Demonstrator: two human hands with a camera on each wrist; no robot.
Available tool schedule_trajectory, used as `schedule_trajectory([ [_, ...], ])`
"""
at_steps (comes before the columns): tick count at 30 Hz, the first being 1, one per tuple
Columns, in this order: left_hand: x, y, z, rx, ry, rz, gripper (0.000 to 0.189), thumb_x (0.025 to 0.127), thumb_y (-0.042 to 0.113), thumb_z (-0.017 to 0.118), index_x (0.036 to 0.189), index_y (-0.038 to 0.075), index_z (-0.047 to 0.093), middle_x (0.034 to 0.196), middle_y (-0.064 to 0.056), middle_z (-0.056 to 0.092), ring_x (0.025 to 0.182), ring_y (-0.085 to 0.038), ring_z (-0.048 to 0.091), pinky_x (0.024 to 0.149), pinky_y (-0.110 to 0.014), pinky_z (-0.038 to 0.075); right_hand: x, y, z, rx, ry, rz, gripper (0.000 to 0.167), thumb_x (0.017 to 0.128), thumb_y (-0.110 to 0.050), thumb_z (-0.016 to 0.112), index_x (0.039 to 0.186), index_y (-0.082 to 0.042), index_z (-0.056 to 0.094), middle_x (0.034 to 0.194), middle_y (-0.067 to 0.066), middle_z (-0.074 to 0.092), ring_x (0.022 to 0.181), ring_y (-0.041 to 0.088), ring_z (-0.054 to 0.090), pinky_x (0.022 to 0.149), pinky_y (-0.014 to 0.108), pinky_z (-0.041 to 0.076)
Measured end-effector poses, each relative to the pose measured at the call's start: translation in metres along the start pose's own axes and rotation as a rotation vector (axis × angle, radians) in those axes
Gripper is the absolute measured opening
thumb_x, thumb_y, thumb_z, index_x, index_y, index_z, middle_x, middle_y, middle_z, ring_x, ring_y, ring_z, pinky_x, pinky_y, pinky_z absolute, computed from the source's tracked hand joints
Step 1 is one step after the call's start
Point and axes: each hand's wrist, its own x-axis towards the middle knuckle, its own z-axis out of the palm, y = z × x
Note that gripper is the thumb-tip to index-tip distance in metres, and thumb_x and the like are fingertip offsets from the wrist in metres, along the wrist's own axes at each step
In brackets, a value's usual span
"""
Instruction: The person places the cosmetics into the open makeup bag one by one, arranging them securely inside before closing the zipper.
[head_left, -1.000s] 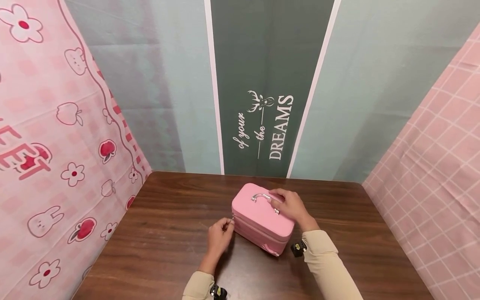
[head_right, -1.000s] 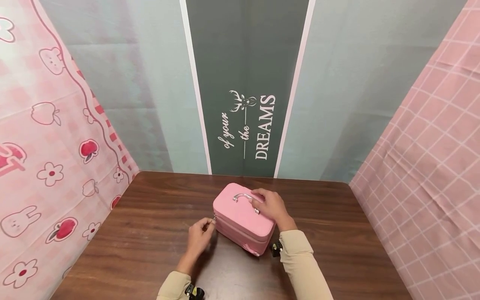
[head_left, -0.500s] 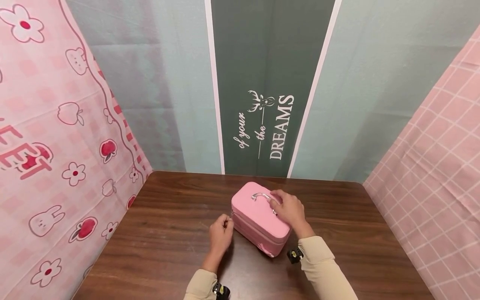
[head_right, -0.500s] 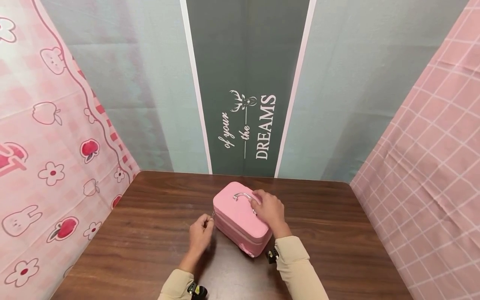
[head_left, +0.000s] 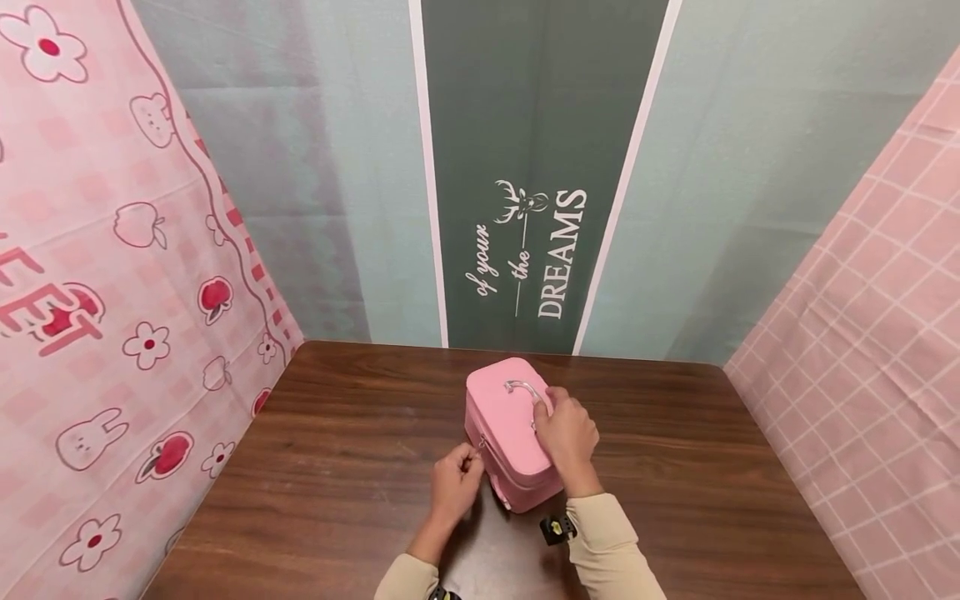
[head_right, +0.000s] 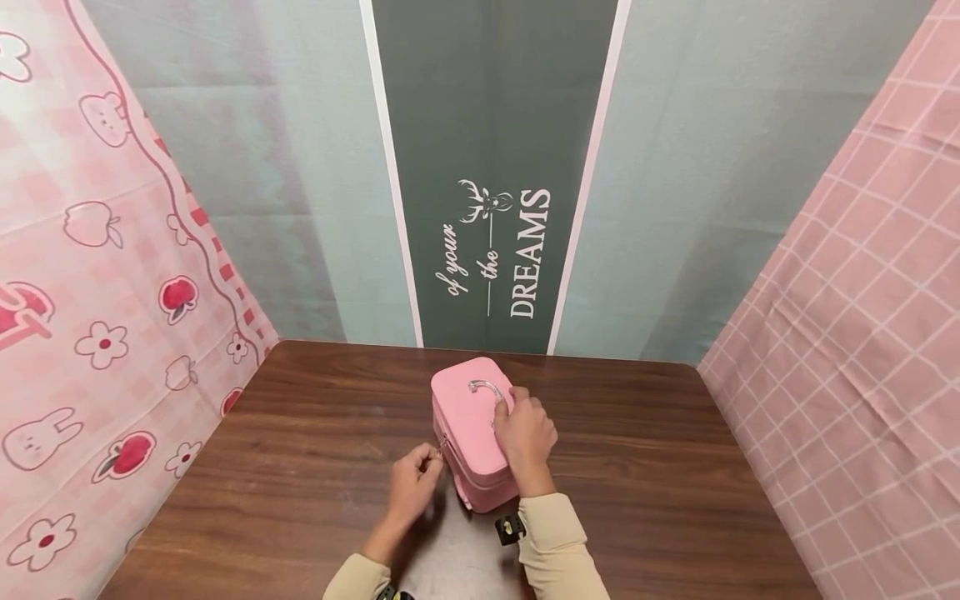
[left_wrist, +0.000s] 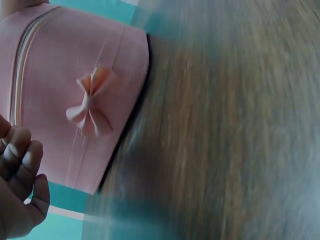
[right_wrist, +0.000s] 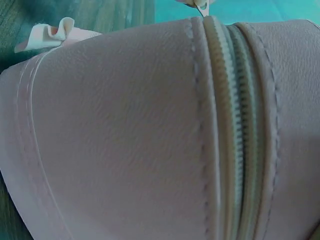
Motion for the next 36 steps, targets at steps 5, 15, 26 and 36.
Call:
schedule_trajectory([
  [5, 0.0, -0.002, -0.002, -0.018, -0.007, -0.036, 0.02, 0.071, -0.003, 0.062, 0.061, 0.014, 0.057, 0.055, 0.019, 0.039, 0.049, 0.003, 0.036, 0.043, -0.014, 0.029, -0.001, 0.0, 0.002, -0.004, 0.011, -0.003, 0.035, 0.087, -0.032, 0.058, 0.112, -0.008, 0.063, 0.097, 0.02, 0.065, 0.076, 0.043, 0.061, 0.057, 0.052, 0.044],
  [15, 0.002, -0.008, -0.008, 0.015, 0.014, -0.082, 0.005, 0.076, 0.006, 0.069, 0.077, 0.004, 0.074, 0.064, 0.007, 0.064, 0.055, -0.001, 0.052, 0.049, -0.018, 0.043, 0.006, 0.004, -0.004, 0.073, -0.099, -0.15, 0.038, 0.087, -0.027, 0.06, 0.116, -0.001, 0.06, 0.113, 0.022, 0.057, 0.102, 0.039, 0.055, 0.078, 0.056, 0.041],
  [26, 0.004, -0.013, -0.006, -0.014, -0.046, -0.108, 0.011, 0.075, 0.003, 0.066, 0.069, 0.012, 0.064, 0.058, 0.012, 0.054, 0.05, 0.001, 0.047, 0.044, -0.016, 0.04, 0.02, 0.011, -0.004, 0.146, -0.173, -0.599, 0.045, 0.076, -0.025, 0.071, 0.118, -0.01, 0.062, 0.133, 0.019, 0.047, 0.12, 0.038, 0.043, 0.09, 0.059, 0.035],
  [36, 0.01, -0.012, -0.006, -0.017, -0.267, -0.182, 0.015, 0.079, 0.007, 0.059, 0.067, 0.015, 0.057, 0.059, 0.013, 0.047, 0.055, -0.004, 0.045, 0.051, -0.022, 0.038, 0.021, 0.012, 0.008, 0.039, -0.254, -0.859, 0.05, 0.08, -0.045, 0.061, 0.121, -0.016, 0.062, 0.138, 0.014, 0.044, 0.125, 0.039, 0.036, 0.095, 0.057, 0.03],
])
